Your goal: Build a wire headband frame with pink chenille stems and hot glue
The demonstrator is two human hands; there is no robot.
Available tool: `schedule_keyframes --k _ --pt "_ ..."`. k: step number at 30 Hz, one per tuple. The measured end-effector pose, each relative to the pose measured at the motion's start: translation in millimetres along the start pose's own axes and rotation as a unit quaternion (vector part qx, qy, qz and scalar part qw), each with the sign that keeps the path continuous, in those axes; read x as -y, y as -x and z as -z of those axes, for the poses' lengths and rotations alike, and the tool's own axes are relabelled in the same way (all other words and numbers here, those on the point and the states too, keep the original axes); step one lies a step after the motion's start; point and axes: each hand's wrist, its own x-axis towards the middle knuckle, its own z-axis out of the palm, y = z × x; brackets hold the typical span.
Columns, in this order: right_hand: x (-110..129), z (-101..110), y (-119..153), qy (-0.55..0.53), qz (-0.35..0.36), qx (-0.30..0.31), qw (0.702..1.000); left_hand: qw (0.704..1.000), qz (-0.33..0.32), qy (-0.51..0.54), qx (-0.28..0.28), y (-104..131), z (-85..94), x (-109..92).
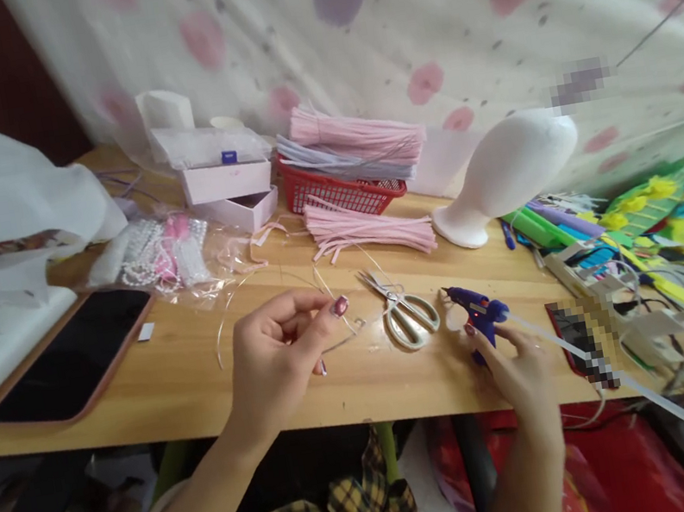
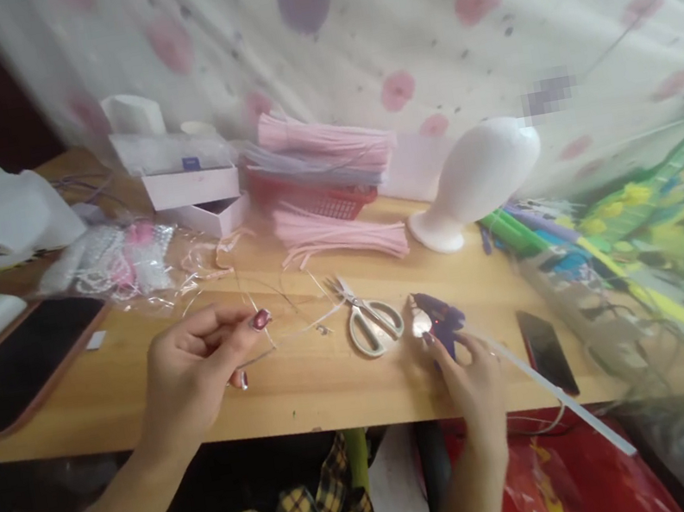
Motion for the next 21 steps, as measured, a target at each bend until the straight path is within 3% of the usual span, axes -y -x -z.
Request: schedule_keyframes --k 4,6,8,9,12,14,17,21 --pt "13.2 -15.2 -4.9 -0.044 -0.032 0.017 0.998 0.998 0.010 -0.047 0.040 -2.4 -6.6 -6.3" --pt "21.8 -11.5 3.5 -0.079 -0.049 -0.004 0.996 0.996 0.010 -0.069 0.063 -4.8 -10.4 -8.6" --pt "33.5 -1.5 20.4 -0.186 -0.046 -0.027 0.981 0.992 0.013 -0.093 0.081 -6.9 -14.1 -10.7" --pt "40.1 4.9 31.3 -0.269 -0.027 -0.052 0.961 0.990 0.015 -0.107 0.088 -7.6 -15.9 -11.6" --pt "57.4 25.2 65.3 -0.387 0.090 -0.005 0.918 0.984 0.011 -0.146 0.098 -7.7 -21.0 -13.7" --pt "62.4 36.4 82.1 -0.380 0.151 0.044 0.911 0.981 0.000 -0.168 0.093 -7.0 -24.6 -14.2" --pt "60.5 46.7 91.6 -0.279 0.221 0.125 0.926 0.977 -0.020 -0.196 0.085 -6.3 -30.1 -13.9" --pt "55.3 49.0 86.8 -0.170 0.285 0.149 0.932 0.971 -0.042 -0.220 0.088 -6.5 -34.7 -13.2"
